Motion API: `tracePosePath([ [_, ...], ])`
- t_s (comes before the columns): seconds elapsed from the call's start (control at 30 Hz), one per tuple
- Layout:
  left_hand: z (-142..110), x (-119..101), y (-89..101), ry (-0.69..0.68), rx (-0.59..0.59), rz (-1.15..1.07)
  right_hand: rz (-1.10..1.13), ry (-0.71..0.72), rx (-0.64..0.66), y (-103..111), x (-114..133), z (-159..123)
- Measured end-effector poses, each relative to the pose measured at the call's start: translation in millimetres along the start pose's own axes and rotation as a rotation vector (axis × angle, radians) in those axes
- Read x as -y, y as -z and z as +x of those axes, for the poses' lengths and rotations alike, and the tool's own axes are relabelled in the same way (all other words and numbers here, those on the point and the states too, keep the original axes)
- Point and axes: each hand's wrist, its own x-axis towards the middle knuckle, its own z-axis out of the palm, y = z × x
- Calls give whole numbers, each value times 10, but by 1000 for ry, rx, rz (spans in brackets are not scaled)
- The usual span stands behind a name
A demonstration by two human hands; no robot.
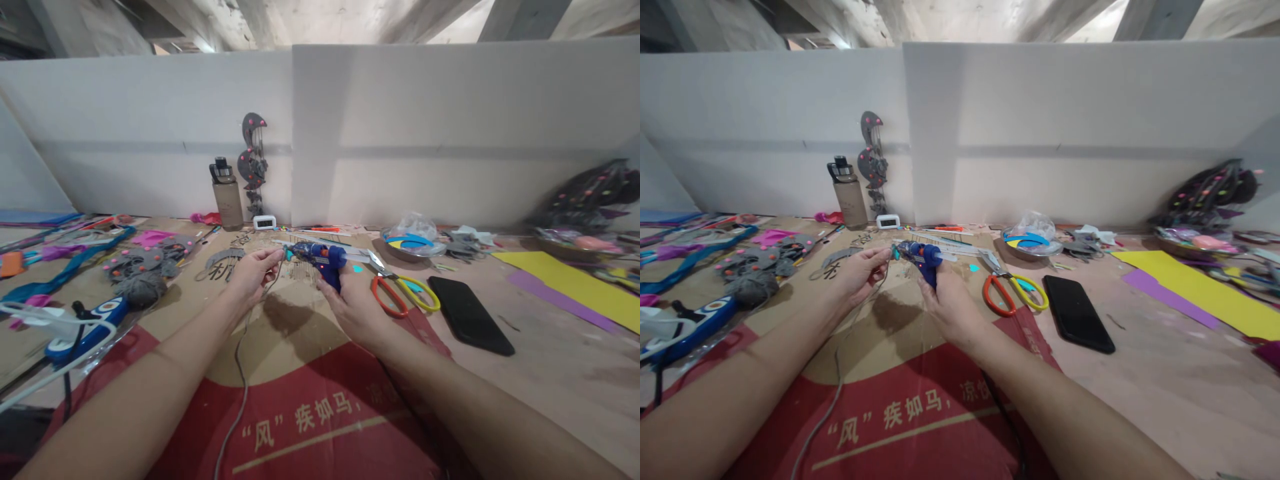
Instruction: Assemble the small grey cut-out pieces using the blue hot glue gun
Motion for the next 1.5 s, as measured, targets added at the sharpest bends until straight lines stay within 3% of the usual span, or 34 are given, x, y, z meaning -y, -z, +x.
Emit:
tracePosePath([
  [0.63,-19,-37,-12,-7,8,-28,36,-7,-23,7,-13,-17],
  [0.7,-9,-37,0,1,-7,-48,133,-57,-38,9,-21,-13],
  [0.87,31,-16,51,-4,-55,-71,638,-245,-52,12,-103,58],
  [0.93,41,-6,63,-18,-66,-67,712,-296,-84,7,-185,101],
  [1.07,36,4,55,-53,-68,-36,485,-433,-115,-24,-423,167],
  [1.27,-44,-17,-9,-202,-74,180,-168,-282,2,60,-647,176],
  [1.4,-144,-68,-70,-370,-122,403,-379,-184,-112,201,-478,154],
  [1.5,-210,-98,-114,-477,-151,504,-199,-73,-177,143,-192,166],
])
